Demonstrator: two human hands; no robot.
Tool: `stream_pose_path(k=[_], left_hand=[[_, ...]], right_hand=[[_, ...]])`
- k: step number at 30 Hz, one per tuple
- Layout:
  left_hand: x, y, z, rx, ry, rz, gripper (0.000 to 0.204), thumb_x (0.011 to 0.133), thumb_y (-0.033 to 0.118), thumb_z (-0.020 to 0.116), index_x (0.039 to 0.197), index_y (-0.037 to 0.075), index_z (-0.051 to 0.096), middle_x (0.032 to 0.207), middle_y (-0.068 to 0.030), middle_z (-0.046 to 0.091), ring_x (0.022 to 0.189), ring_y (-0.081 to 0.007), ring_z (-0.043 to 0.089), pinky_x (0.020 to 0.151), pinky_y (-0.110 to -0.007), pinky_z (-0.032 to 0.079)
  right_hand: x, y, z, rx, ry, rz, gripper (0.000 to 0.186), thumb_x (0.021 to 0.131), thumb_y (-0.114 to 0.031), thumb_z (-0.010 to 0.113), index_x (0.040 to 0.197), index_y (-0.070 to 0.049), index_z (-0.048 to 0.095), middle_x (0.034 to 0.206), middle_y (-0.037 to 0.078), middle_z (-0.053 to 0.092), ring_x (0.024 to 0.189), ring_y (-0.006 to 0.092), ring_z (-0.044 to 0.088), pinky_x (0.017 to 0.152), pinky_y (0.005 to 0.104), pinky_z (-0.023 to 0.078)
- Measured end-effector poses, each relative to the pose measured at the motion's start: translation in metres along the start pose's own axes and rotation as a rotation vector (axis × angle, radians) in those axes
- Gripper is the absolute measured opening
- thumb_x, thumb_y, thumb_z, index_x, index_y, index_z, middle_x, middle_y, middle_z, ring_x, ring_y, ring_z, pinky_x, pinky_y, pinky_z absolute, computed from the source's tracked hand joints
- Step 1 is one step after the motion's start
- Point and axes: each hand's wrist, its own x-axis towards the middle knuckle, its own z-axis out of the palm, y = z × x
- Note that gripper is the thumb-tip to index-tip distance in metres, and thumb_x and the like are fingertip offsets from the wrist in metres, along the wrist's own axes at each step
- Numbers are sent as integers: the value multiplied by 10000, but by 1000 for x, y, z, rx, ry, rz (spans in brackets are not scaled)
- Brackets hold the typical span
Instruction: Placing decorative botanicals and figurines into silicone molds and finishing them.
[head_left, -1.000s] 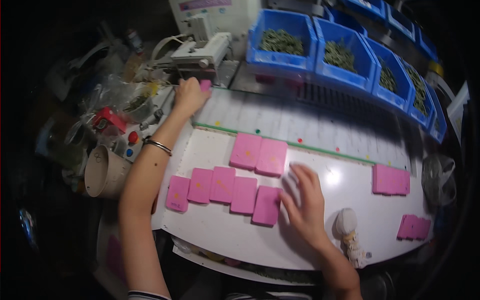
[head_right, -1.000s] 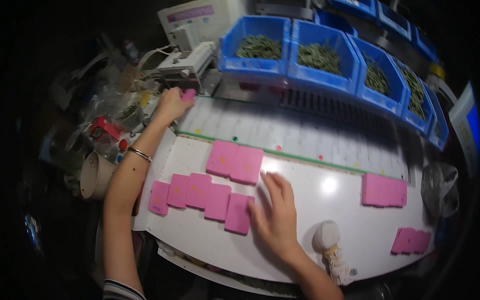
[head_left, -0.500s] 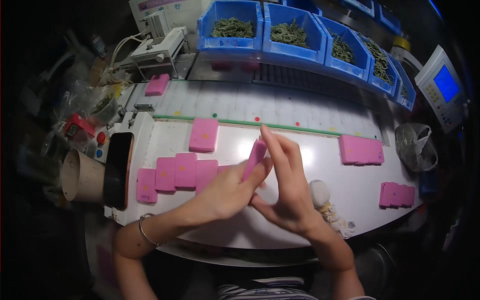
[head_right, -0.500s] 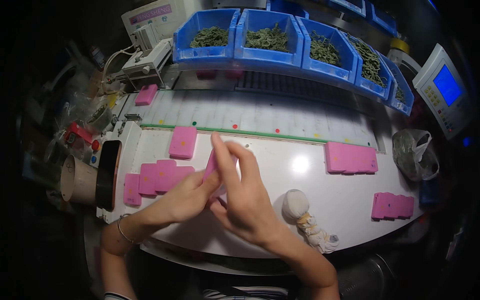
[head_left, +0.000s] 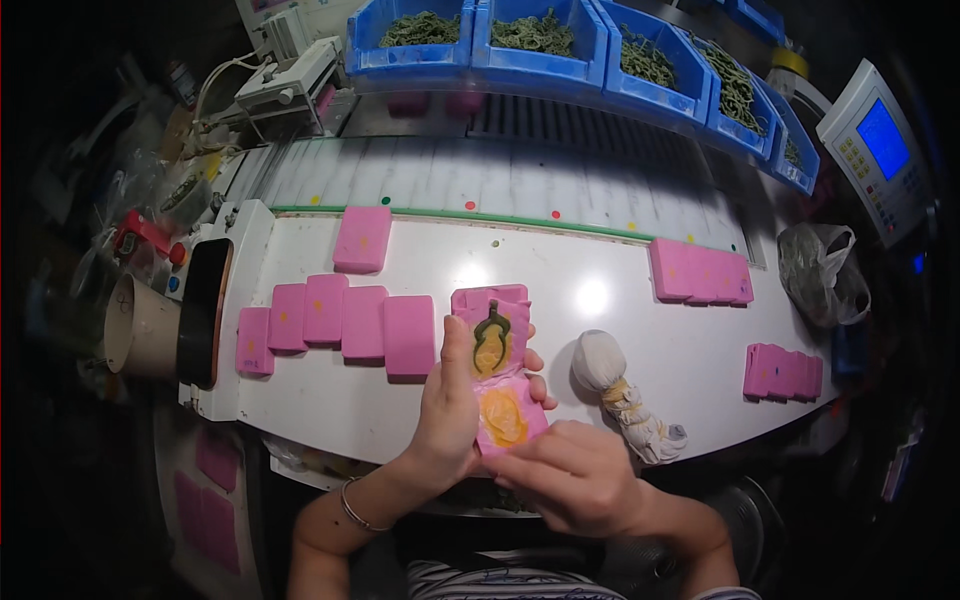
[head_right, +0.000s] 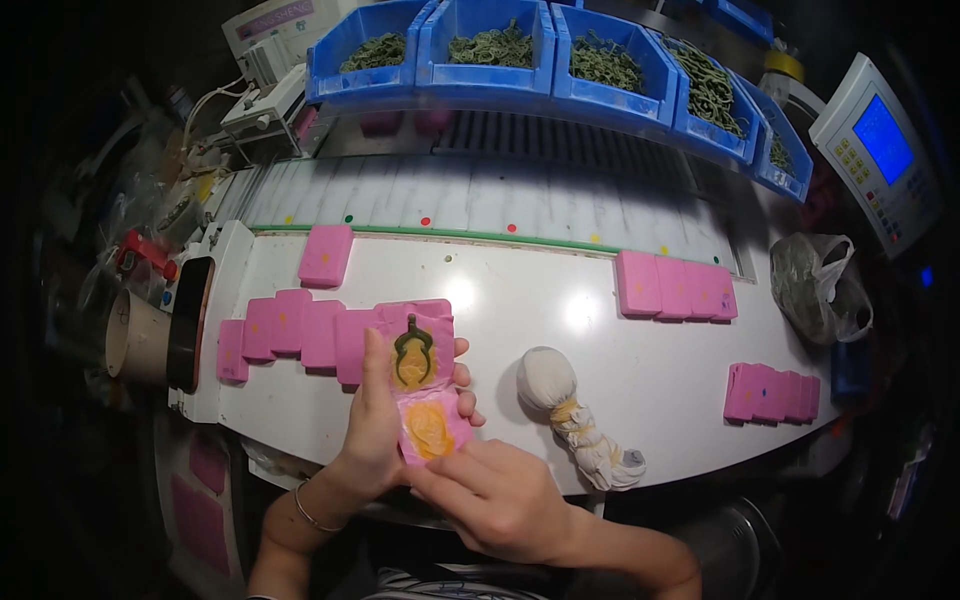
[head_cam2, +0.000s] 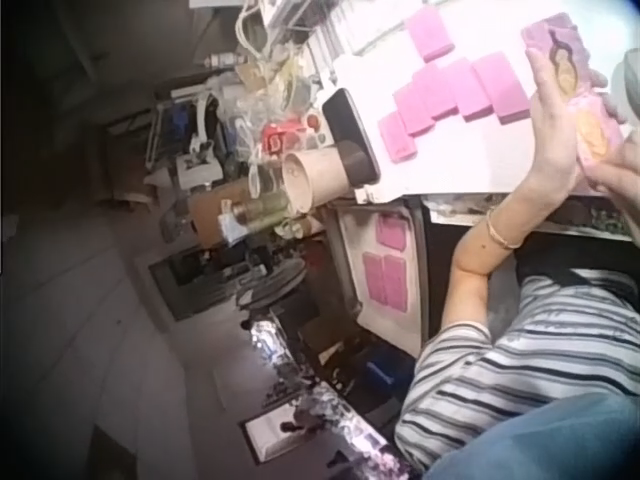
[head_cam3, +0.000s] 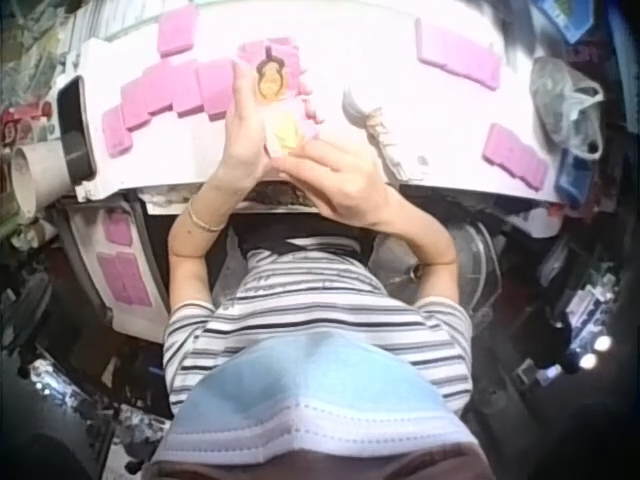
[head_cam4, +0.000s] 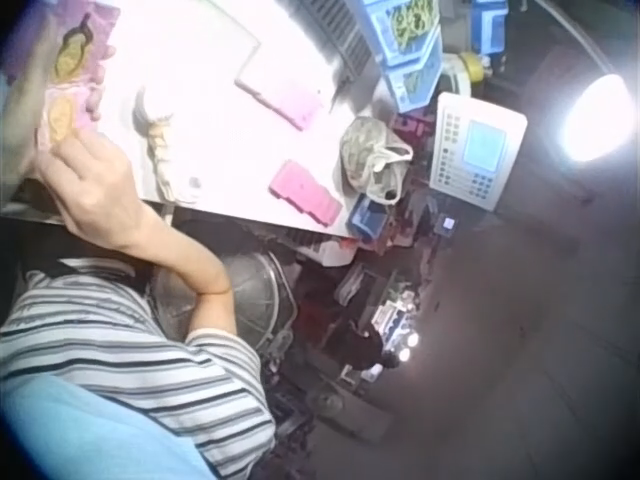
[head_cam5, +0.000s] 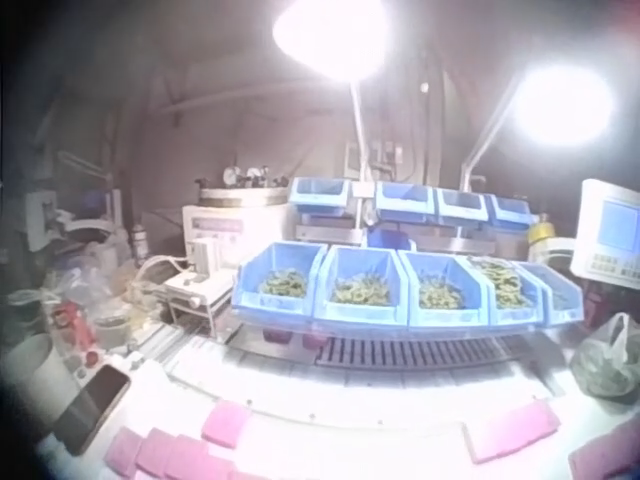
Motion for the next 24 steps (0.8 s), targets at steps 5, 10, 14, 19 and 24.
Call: stream_pose_path(k=[5,10,14,19,24], left_hand=[[9,5,-10,203,54,141,663,953,523,179,1085,-49,487,785,-103,536,593,-170,551,582,-309,508],[-5,-4,-10,436,-28,130,635,970,466,183,1010,-58,539,792,-114,579,592,-156,561,564,-280,486],[-9,-6,-10,564,-79,140,621,978,412,187,934,-66,580,764,-106,603,601,-135,566,556,-266,472],[-11,0,-8,706,-61,59,622,981,396,166,913,-59,585,726,-98,599,588,-130,560,555,-260,472],[-14,7,3,695,98,44,651,976,435,202,869,-64,607,673,-79,585,559,-113,545,543,-245,464]], right_hand=[[-6,-2,-11,143,-154,177,218,770,-34,646,986,-23,622,699,74,571,569,206,572,494,299,461],[18,14,-8,108,179,397,214,782,-3,631,994,-8,606,744,89,591,593,186,598,496,262,472],[18,27,5,172,285,393,160,796,13,621,951,30,586,753,93,605,584,154,601,505,233,479],[21,27,-16,550,122,730,79,802,39,614,871,45,577,710,80,610,583,115,601,491,208,475],[9,15,-17,269,163,521,79,789,56,629,848,49,578,698,81,619,581,103,607,486,216,481]])
